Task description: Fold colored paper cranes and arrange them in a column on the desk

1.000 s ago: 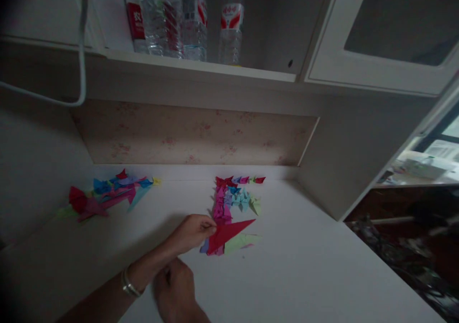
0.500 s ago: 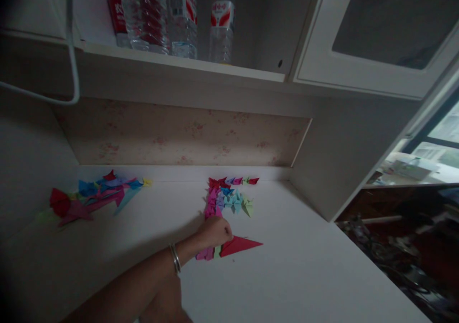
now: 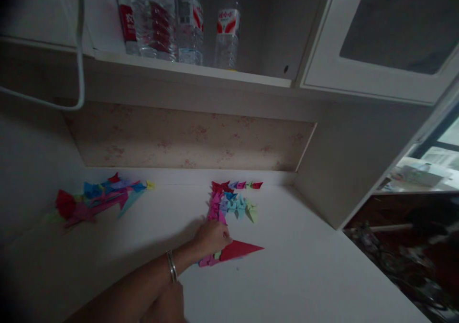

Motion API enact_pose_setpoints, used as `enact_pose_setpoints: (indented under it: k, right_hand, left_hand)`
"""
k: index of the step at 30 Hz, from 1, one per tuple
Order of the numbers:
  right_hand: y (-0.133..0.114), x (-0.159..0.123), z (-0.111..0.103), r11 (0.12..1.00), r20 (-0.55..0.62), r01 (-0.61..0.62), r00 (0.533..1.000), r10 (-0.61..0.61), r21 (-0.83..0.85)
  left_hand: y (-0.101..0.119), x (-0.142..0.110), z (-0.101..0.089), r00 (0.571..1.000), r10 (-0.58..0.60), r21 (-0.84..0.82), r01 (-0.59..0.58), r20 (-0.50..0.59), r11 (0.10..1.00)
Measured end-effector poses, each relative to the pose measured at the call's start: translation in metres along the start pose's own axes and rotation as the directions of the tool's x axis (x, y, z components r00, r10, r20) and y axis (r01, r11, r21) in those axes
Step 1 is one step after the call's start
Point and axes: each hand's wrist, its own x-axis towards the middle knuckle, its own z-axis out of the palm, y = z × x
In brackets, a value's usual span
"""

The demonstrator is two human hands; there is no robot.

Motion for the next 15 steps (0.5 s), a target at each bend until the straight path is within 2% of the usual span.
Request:
enact_pose_setpoints:
  k: [2, 5, 9, 15]
  right_hand:
    - [-0.006, -0.001, -0.005, 0.998, 0.003, -0.024, 1.0, 0.024, -0.066]
    - [-0.012, -0.002, -0.009, 0.995, -0.007, 0.018, 1.0, -0.019, -0.102]
    - [-0.015, -0.003, -0.01, 0.996, -0.014, 0.035, 0.999, -0.036, -0.085]
    - [-0.016, -0.001, -0.011, 0.996, 0.006, -0.021, 1.0, 0.022, -0.086]
  left_hand:
    - [-0.003, -0.004, -0.004, 1.0, -0.001, 0.005, 0.001, 0.013, 1.0]
    - [-0.008, -0.009, -0.008, 0.998, 0.015, 0.004, -0.015, 0.06, 1.0]
    - [-0.011, -0.009, -0.002, 0.994, 0.041, -0.019, -0.039, 0.106, 0.999]
    - [-0.01, -0.006, 0.005, 0.995, 0.057, -0.083, -0.05, 0.079, 0.995]
